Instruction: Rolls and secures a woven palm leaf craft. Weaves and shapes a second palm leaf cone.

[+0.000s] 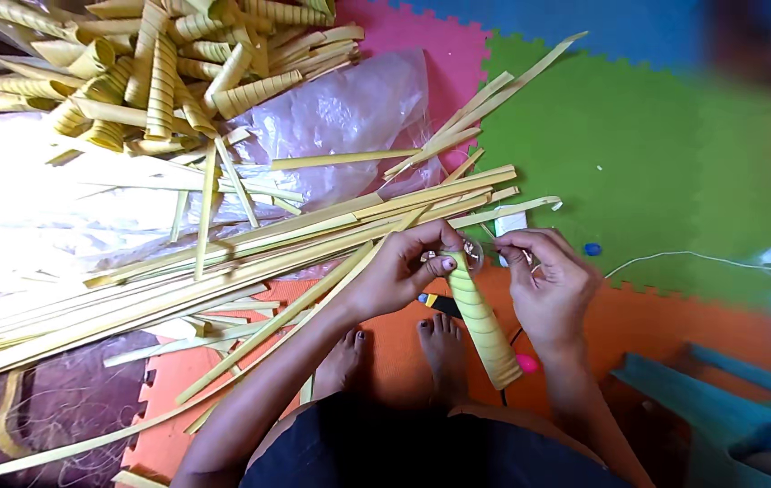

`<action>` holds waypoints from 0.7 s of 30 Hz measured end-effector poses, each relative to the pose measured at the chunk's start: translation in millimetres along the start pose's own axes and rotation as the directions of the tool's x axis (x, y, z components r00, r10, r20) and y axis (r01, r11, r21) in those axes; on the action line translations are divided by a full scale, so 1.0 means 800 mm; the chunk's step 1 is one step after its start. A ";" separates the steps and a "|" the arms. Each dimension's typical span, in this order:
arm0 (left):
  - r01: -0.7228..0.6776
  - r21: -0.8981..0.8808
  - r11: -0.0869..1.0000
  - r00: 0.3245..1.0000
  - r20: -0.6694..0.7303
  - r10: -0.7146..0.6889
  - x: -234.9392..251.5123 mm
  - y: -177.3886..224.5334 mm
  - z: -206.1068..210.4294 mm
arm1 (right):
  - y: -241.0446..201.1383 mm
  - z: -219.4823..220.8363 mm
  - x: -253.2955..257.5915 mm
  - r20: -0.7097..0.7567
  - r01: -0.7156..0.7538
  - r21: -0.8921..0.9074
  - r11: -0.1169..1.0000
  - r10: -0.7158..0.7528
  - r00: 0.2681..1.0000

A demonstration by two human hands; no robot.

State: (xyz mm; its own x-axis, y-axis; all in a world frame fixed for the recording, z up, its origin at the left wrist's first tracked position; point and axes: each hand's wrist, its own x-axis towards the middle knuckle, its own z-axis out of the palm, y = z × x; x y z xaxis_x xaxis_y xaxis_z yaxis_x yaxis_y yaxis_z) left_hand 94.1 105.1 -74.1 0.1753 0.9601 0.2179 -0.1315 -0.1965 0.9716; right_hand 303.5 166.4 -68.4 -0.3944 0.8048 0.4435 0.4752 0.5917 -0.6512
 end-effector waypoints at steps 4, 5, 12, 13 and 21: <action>-0.024 -0.009 1.000 0.999 0.030 0.024 0.005 0.000 0.004 | 0.005 -0.011 -0.006 0.049 -0.034 0.116 0.993 0.029 0.998; -0.028 -0.010 1.000 0.999 0.028 0.028 0.005 0.000 0.006 | 0.000 -0.013 -0.007 0.032 -0.019 0.179 0.984 0.013 0.999; -0.074 -0.003 0.997 0.997 0.017 0.074 0.007 0.013 0.019 | -0.040 -0.012 0.001 -0.029 0.119 0.188 0.975 -0.115 0.993; -0.079 0.001 0.997 0.997 0.009 0.079 0.007 0.015 0.019 | -0.041 -0.012 0.001 -0.032 0.125 0.173 0.977 -0.121 0.992; -0.093 0.026 0.995 0.994 -0.046 0.095 0.004 0.017 0.024 | -0.053 -0.010 0.000 -0.054 0.175 0.155 0.972 -0.168 0.984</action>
State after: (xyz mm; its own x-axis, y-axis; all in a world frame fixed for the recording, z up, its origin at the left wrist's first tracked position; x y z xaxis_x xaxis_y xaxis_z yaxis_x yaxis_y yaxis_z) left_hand 111.7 101.5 -58.2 0.1166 0.9454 0.3043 -0.1219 -0.2905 0.9491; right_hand 289.6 141.7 -36.1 -0.4256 0.6951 0.5794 0.2711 0.7088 -0.6512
